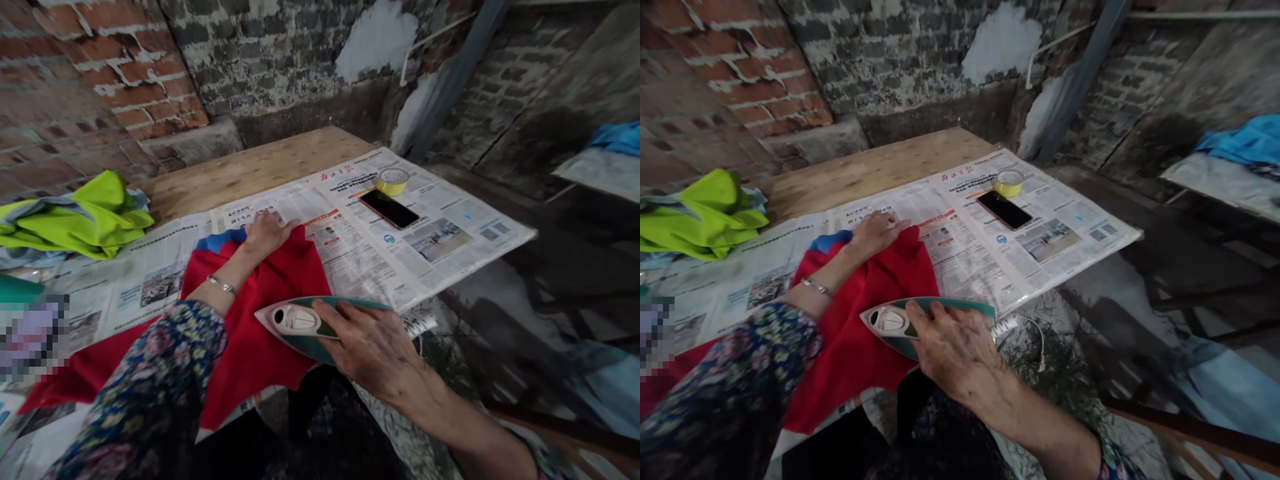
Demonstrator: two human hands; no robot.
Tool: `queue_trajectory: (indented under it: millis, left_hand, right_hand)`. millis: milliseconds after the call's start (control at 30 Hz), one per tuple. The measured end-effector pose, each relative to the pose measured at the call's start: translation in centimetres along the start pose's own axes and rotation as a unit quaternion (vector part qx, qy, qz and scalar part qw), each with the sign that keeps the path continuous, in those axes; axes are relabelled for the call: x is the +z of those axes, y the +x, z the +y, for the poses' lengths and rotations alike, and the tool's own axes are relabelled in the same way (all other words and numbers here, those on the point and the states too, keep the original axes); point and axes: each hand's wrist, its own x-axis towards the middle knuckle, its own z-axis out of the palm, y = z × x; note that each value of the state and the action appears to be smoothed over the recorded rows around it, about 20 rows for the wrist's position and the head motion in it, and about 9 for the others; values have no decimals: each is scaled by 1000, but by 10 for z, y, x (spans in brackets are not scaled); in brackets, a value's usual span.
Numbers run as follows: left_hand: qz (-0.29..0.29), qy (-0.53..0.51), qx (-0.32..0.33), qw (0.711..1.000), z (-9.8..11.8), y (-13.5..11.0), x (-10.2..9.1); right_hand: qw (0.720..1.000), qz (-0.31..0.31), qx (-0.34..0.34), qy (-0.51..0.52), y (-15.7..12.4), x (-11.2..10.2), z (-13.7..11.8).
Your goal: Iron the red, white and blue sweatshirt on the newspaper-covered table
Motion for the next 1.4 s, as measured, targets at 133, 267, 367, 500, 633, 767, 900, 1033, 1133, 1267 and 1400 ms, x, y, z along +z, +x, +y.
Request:
queue_trajectory:
  millis: [133, 267, 367, 500, 633, 767, 900, 1033, 1133, 1267, 1400]
  left_hand:
    - [-91, -49, -7, 995, 28, 29, 10]
    - [-88, -123, 72, 986, 44, 43, 4]
    - [-65, -323, 191, 925, 62, 50, -4]
    - [-91, -521, 349, 774, 97, 66, 5]
    - [36, -406, 322, 854, 116, 88, 35]
    - [149, -357, 251, 887, 88, 92, 50]
    - [145, -362, 261, 883, 20, 58, 46]
    - [189, -353, 188, 897, -52, -18, 46]
    - [230, -333, 157, 901, -75, -92, 56]
    - [163, -153, 282, 933, -53, -185, 82]
    - [113, -38, 305, 945, -30, -227, 107]
  right_hand:
    - [999, 54, 6, 4, -8, 6, 3]
    - [997, 69, -14, 16, -16, 11, 6]
    - [999, 46, -1, 18, -15, 9, 3]
    - [1000, 23, 10, 9, -8, 4, -1]
    - [1000, -6, 14, 16, -4, 1, -1]
    - [999, -2, 29, 16, -7, 3, -4]
    - [999, 27, 34, 23, -7, 2, -3]
    - [994, -30, 66, 79, 3, -17, 16]
    - [988, -37, 126, 82, 7, -40, 37]
    - [979, 3, 203, -3, 16, -60, 58]
    - [965, -20, 249, -78, 39, -59, 75]
